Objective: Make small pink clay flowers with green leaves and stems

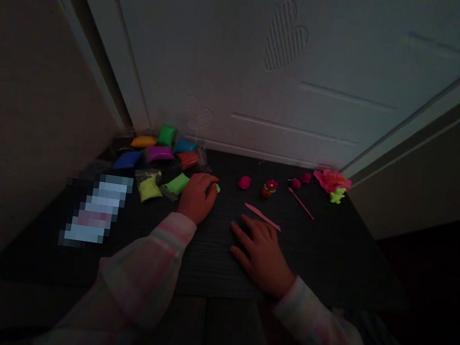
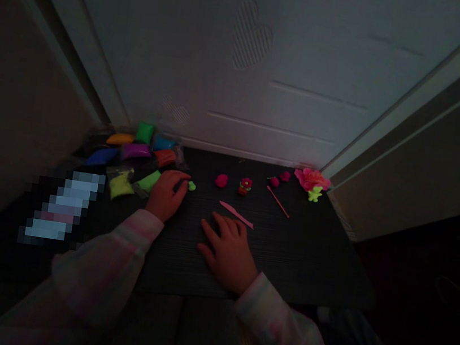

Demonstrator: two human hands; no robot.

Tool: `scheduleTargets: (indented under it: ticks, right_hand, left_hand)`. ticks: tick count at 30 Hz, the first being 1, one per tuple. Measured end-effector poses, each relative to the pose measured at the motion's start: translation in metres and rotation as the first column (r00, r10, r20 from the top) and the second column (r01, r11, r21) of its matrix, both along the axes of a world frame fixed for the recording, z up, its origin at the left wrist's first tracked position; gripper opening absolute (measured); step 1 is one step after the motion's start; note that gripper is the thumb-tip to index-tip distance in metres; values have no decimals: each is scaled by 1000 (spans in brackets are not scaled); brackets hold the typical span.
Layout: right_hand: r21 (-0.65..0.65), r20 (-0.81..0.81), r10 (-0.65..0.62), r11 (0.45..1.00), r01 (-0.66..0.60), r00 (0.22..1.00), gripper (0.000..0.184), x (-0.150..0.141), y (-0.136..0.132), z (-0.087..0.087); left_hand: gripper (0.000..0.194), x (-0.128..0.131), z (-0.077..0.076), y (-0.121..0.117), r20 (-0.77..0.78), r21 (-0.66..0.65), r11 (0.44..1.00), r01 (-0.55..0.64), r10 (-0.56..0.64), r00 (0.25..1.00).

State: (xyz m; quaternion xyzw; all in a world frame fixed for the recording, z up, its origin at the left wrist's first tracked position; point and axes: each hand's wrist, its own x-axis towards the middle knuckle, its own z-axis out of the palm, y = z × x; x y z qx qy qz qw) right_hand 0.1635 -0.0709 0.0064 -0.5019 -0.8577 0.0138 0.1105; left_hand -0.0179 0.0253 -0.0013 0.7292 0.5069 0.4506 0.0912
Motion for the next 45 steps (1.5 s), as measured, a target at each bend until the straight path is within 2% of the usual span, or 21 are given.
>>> scheduleTargets:
  ticks: [5, 10, 15, 19, 24, 27, 31, 35, 39, 43, 45]
  right_hand:
    - [7, 82, 2, 1000, -3, 997, 45, -1, -1, -1]
    - [53, 83, -117, 992, 113, 990, 48, 0, 0, -4]
    - [28, 84, -33, 999, 30, 996, 46, 1, -2, -4]
    - [40, 72, -123, 992, 120, 990, 51, 1, -2, -4]
    - [39, 76, -10, 999, 7, 997, 47, 2, -2, -6]
    - [54, 63, -95, 994, 91, 994, 51, 3, -1, -7]
    - [23, 70, -3, 1000, 1, 998, 48, 3, -1, -7]
    - [27, 66, -109, 994, 107, 992, 52, 2, -1, -6]
    - [13, 76, -44, 999, 43, 996, 48, 2, -1, -6]
    - [22, 71, -138, 990, 137, 988, 51, 2, -1, -7]
    - [8, 80, -75, 997, 75, 994, 49, 2, -1, -7]
  left_hand:
    - [15, -1, 0, 1, -42, 14, 999, -28, 29, 999]
    - [15, -1, -1, 1, -49, 19, 999, -50, 51, 998]
    - [15, -1, -4, 2, -53, 25, 998, -50, 51, 997]
    - [15, -2, -6, 3, -56, 22, 998, -51, 52, 997]
    - [15, -2, -6, 3, -50, 19, 998, -59, 60, 997]
    - [14, -2, -5, 3, -49, 15, 998, -61, 61, 997]
    - [15, -2, -4, 2, -49, 9, 998, -60, 60, 997]
    - [14, -2, -5, 2, -44, 9, 998, -60, 61, 997]
    - [14, -2, -5, 2, -45, 12, 998, -61, 62, 997]
    - [15, -2, -4, 2, -50, 12, 998, -63, 63, 997]
    - [15, -2, -4, 2, -52, 12, 998, -62, 63, 997]
